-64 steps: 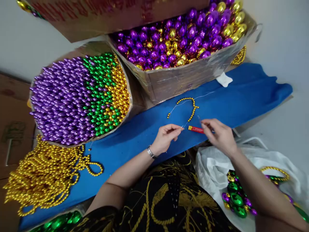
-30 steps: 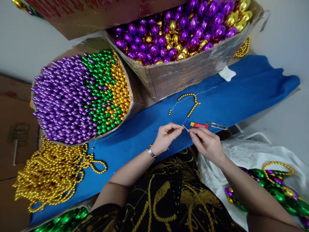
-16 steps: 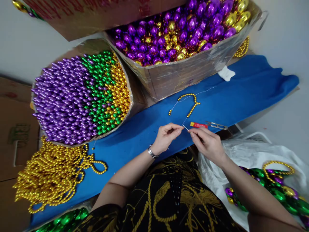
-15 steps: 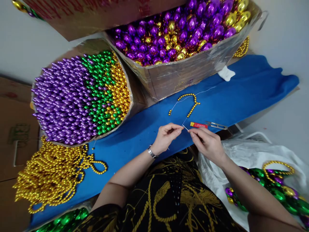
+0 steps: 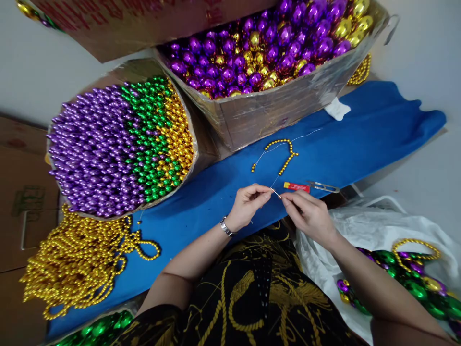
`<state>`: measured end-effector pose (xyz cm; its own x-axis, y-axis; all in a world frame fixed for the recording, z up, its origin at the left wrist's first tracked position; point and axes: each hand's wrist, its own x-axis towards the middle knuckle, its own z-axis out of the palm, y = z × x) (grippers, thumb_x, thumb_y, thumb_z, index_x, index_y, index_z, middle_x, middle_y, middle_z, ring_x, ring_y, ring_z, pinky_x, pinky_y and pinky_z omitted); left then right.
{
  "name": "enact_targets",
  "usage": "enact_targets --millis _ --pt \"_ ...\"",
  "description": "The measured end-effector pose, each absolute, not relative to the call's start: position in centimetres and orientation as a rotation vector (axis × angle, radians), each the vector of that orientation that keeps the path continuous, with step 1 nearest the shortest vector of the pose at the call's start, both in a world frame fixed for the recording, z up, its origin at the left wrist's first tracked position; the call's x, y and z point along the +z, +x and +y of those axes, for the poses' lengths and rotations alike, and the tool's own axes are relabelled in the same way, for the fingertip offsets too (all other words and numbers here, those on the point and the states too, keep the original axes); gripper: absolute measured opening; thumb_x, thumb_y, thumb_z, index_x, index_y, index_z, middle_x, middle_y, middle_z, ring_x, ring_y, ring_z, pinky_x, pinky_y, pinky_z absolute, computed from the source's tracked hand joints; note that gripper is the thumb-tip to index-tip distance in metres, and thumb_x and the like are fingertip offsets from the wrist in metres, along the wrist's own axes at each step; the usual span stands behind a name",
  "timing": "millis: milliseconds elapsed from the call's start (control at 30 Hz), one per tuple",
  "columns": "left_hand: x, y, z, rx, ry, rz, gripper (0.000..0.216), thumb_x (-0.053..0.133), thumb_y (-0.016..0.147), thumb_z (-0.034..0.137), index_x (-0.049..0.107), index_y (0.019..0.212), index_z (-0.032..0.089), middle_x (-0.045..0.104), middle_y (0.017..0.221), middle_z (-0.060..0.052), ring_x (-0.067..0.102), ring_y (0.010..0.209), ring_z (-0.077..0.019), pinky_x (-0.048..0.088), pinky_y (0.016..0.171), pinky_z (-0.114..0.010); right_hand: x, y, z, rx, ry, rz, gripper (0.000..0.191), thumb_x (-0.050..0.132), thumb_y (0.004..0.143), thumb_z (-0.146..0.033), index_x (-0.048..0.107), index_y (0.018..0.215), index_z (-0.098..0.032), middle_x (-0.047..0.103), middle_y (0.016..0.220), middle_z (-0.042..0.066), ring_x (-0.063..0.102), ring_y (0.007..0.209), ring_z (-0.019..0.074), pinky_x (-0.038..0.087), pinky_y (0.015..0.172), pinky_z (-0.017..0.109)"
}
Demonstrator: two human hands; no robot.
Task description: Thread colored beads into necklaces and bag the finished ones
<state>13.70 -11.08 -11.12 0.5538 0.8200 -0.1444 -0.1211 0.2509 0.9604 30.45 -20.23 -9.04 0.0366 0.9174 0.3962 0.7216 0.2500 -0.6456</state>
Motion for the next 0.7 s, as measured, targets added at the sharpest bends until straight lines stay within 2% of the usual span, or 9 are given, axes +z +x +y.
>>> enact_targets --millis 400,700 --pt "-11.21 13.64 -11.07 0.722 1.163 0.747 0.013 0.075 0.08 0.03 0.078 0.089 0.021 0.062 0.071 0.001 0.047 0.057 -0.0053 0.037 0.053 -0.021 -9.12 30.39 -20.18 0.265 -1.526 -1.748 0.017 0.054 0.094 -0.017 0.068 0.104 -0.016 0.069 0.085 0.004 0.067 0.075 0.013 0.054 0.073 0.025" --pt "-10.81 13.84 -11.1 0.679 1.088 0.778 0.02 0.08 0.074 0.034 0.077 0.086 0.018 0.067 0.072 -0.001 0.049 0.056 -0.0059 0.04 0.055 -0.021 -9.45 30.42 -20.17 0.227 -1.519 -1.799 0.019 0.054 0.094 -0.016 0.068 0.106 -0.018 0.069 0.085 0.003 0.067 0.075 0.014 0.054 0.072 0.027"
